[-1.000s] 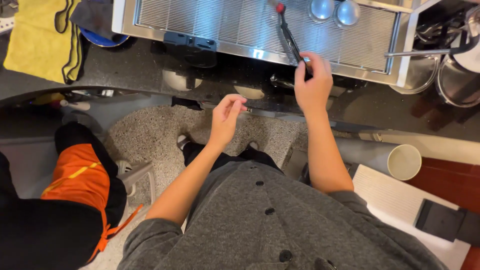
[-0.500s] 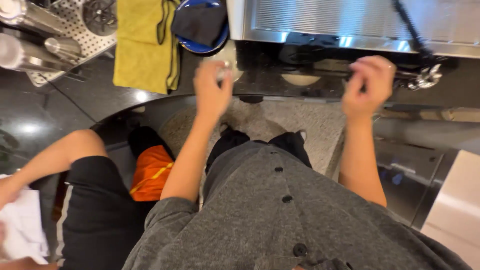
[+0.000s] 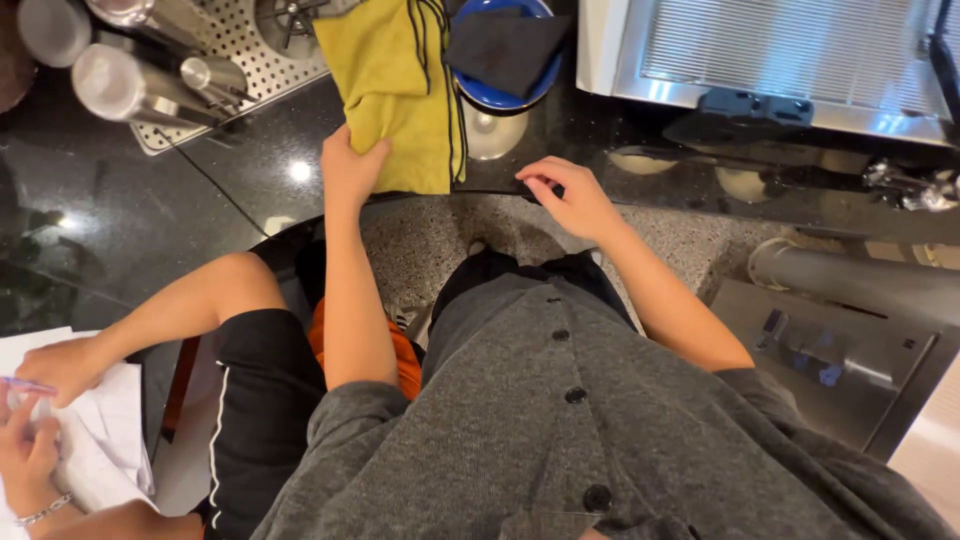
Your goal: Clean the group head and brew station of a commercial espresso machine using a cleaning tool and a cloth.
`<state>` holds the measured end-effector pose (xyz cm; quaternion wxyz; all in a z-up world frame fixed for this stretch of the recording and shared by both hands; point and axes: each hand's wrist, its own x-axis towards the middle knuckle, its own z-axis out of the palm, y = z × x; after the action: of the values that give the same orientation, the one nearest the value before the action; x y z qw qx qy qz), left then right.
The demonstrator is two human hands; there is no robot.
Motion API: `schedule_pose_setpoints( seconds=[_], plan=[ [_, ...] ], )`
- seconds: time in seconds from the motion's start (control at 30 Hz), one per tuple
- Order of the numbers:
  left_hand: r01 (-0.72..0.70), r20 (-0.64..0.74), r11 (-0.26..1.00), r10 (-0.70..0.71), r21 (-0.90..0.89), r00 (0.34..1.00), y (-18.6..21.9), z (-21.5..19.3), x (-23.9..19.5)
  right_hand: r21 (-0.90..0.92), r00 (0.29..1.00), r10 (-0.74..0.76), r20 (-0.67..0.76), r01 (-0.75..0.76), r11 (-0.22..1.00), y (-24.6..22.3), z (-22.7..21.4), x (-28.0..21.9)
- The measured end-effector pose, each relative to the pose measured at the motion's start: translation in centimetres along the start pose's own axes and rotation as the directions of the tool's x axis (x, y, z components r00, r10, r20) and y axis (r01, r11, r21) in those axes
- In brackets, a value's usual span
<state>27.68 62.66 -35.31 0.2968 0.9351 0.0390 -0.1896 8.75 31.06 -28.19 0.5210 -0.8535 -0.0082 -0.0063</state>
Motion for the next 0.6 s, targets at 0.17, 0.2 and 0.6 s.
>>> schedule_pose_setpoints(
  seconds=[0.17,0.2,0.6],
  plan=[
    [-0.478,-0.314,0.473,0.385,-0.74,0.868,3.3,-4.7,-5.1,0.063,0.999,-0.04,-0.02,0.041,0.997,-1.7,0.5,1.8],
    [-0.477,-0.309,0.475,0.39,-0.74,0.867,5.1,-5.7,-7.1,0.065,0.999,-0.036,-0.026,0.038,0.997,-2.0,0.6,1.6],
    [-0.821,0.54,0.396,0.832,-0.412,0.13,27.9,-0.1,-23.8,0.976,0.976,0.159,-0.15,0.121,0.18,6.8,-4.5,-8.1]
  ],
)
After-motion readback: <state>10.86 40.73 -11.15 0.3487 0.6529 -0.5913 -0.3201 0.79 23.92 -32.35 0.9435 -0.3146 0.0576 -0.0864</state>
